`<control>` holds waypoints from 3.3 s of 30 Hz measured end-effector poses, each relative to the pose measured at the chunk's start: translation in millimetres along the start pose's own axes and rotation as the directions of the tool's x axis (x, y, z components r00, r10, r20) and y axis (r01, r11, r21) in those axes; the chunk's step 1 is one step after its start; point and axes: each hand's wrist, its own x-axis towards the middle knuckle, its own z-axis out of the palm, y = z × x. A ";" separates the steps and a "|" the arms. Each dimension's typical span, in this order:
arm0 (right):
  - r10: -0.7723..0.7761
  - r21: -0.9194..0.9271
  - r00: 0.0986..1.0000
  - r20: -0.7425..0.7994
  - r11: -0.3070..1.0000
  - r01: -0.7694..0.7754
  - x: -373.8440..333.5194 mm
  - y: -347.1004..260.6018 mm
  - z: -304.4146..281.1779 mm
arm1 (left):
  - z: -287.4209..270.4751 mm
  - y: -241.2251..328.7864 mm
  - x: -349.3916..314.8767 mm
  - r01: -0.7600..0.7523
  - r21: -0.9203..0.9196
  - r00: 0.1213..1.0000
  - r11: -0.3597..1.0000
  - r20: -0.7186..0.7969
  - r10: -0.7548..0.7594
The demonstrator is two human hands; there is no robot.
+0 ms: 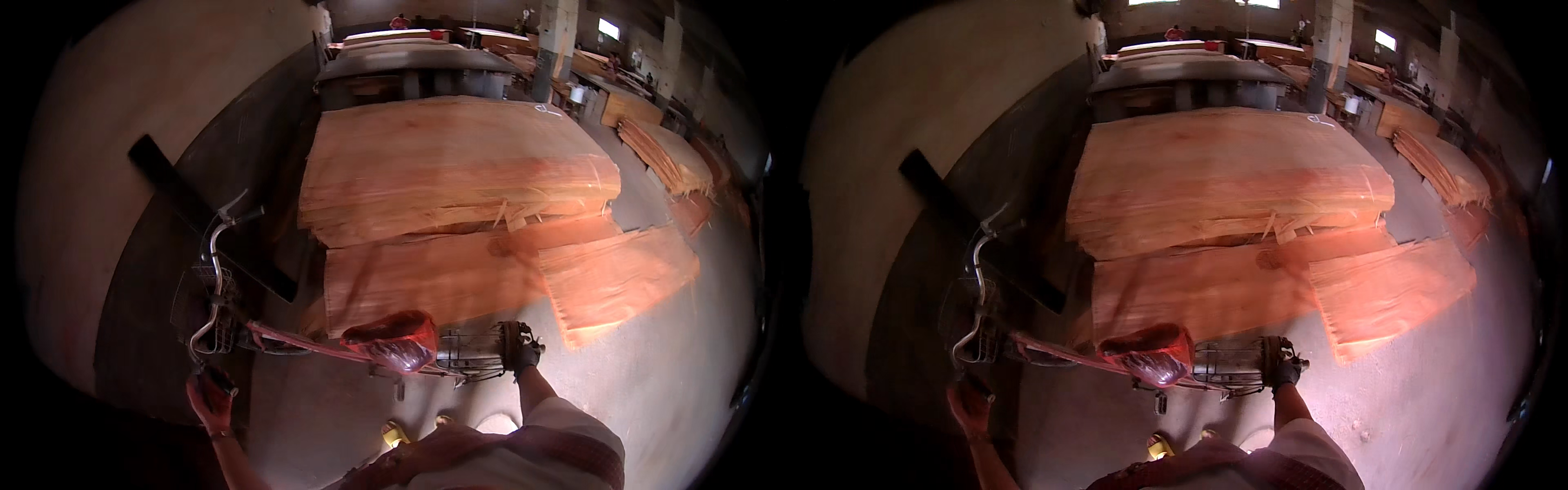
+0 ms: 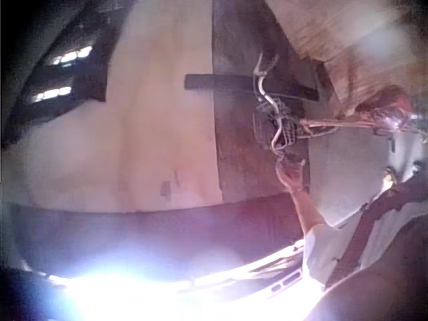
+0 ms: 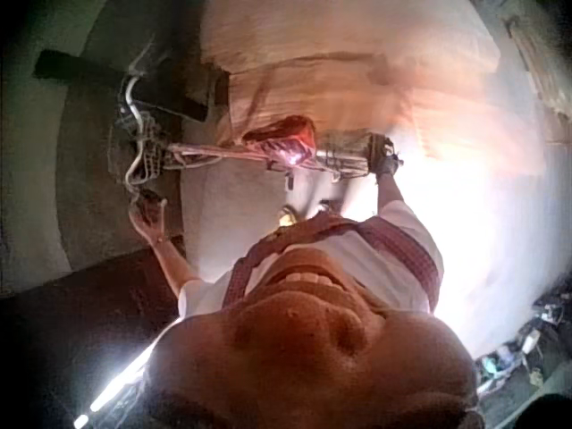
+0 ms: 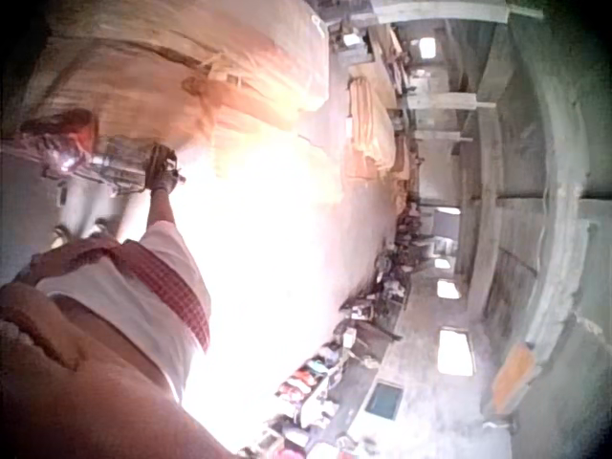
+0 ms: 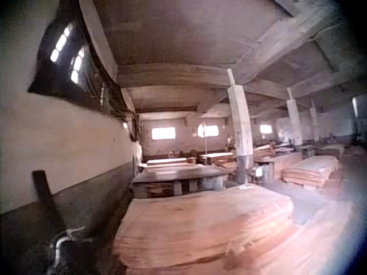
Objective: The person organizes wood veneer sheets on a work table, aligns their edges, and applies small pieces of white adhesive tape across the seams using a utility knife to cut the tape.
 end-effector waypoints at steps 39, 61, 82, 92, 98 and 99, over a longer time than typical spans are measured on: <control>-0.822 -0.018 0.502 0.269 -0.525 -0.851 75.7 -29.7 -95.1 | 92.7 -1.1 -138.0 0.083 0.299 0.543 0.951 -0.814 0.208; -0.515 0.480 0.735 0.441 -0.556 -0.678 -7.9 100.6 -150.7 | 94.9 -17.5 -48.2 0.095 0.426 0.664 0.900 -0.700 0.261; -0.086 0.754 0.849 0.521 -0.420 -0.505 -4.0 89.3 -122.6 | 67.4 33.6 -48.2 0.293 0.222 0.575 0.930 -0.818 0.014; -0.379 0.667 0.793 0.476 -0.431 -0.607 -19.5 109.9 -152.1 | 84.9 0.7 -66.1 0.156 0.275 0.642 0.949 -0.759 0.114; -0.777 0.408 0.580 0.246 -0.459 -0.789 -13.5 134.5 -165.7 | 186.9 -163.0 -107.8 0.366 0.515 0.476 0.775 -0.819 0.320; -0.781 0.357 0.586 0.218 -0.495 -0.792 -11.9 140.8 -162.8 | 222.0 -220.1 -105.8 0.390 0.597 0.572 0.700 -0.753 0.324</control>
